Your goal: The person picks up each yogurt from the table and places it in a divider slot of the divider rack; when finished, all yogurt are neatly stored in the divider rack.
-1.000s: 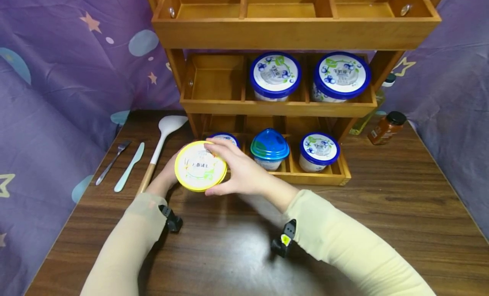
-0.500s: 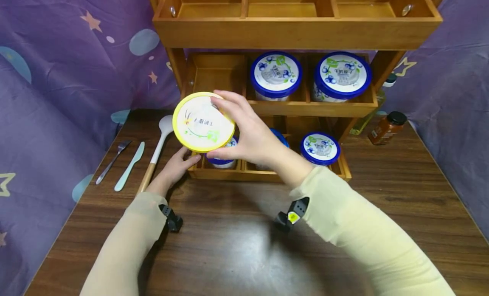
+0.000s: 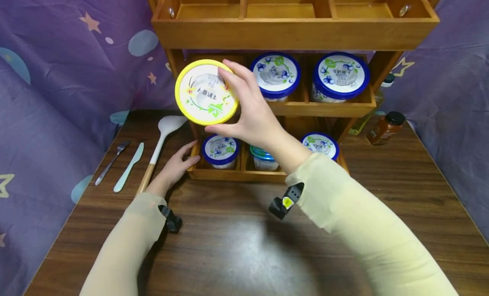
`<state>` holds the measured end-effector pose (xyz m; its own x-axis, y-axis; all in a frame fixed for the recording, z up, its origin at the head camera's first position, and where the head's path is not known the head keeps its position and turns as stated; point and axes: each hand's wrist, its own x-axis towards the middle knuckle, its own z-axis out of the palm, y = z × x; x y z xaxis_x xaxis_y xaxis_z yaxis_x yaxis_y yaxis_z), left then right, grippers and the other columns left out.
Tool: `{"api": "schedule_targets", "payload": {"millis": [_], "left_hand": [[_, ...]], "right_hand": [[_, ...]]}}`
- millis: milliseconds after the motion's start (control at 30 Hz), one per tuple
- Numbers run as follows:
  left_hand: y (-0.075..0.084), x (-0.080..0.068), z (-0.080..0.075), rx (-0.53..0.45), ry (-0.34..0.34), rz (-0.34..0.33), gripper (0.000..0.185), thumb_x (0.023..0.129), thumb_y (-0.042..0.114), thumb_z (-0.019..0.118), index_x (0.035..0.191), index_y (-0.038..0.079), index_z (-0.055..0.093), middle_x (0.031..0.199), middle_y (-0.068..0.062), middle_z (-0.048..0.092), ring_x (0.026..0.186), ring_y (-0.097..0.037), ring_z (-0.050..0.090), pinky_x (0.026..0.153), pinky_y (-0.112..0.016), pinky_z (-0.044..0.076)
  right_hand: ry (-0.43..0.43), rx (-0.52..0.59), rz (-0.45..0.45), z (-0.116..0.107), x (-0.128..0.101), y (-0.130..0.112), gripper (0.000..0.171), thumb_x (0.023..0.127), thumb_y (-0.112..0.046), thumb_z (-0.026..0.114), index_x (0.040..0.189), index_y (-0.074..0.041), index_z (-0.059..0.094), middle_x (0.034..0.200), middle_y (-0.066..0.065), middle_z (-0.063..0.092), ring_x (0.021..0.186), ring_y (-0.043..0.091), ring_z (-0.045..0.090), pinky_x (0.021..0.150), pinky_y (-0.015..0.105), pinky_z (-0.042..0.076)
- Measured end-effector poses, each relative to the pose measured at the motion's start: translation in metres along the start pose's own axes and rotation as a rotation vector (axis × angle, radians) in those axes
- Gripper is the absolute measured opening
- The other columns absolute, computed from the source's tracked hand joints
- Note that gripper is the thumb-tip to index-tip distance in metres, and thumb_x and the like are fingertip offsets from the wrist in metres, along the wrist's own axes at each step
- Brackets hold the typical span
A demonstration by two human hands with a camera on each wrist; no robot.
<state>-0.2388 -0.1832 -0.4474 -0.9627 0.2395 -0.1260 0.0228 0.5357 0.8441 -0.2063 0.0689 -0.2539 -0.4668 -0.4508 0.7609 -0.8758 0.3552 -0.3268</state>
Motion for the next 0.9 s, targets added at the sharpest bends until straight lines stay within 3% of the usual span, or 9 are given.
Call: {"api": "schedule_targets", "payload": {"millis": [200, 667, 900], "left_hand": [[-0.001, -0.001, -0.001, 0.009, 0.002, 0.005, 0.064, 0.093, 0.041, 0.054, 0.149, 0.026, 0.028, 0.148, -0.015, 0.032, 0.128, -0.036, 0.035, 0.101, -0.054, 0.029], [0.000, -0.001, -0.001, 0.007, -0.009, 0.006, 0.065, 0.093, 0.043, 0.053, 0.149, 0.024, 0.027, 0.150, -0.013, 0.029, 0.130, -0.035, 0.034, 0.102, -0.054, 0.029], [-0.001, 0.000, -0.001, -0.002, -0.007, 0.013, 0.064, 0.093, 0.041, 0.054, 0.149, 0.023, 0.028, 0.149, -0.013, 0.031, 0.127, -0.035, 0.037, 0.101, -0.053, 0.030]], "right_hand": [[0.045, -0.069, -0.091, 0.004, 0.008, 0.009, 0.091, 0.069, -0.032, 0.083, 0.136, 0.006, 0.034, 0.142, 0.025, 0.024, 0.135, 0.021, 0.022, 0.107, 0.028, 0.026], [0.040, -0.234, -0.125, 0.014, 0.008, 0.023, 0.081, 0.078, -0.030, 0.077, 0.135, 0.006, 0.033, 0.140, 0.028, 0.020, 0.134, 0.033, 0.019, 0.109, 0.028, 0.021], [0.053, -0.223, -0.043, 0.021, 0.008, 0.025, 0.080, 0.077, -0.031, 0.078, 0.135, 0.005, 0.035, 0.138, 0.030, 0.020, 0.133, 0.033, 0.020, 0.108, 0.026, 0.022]]}}
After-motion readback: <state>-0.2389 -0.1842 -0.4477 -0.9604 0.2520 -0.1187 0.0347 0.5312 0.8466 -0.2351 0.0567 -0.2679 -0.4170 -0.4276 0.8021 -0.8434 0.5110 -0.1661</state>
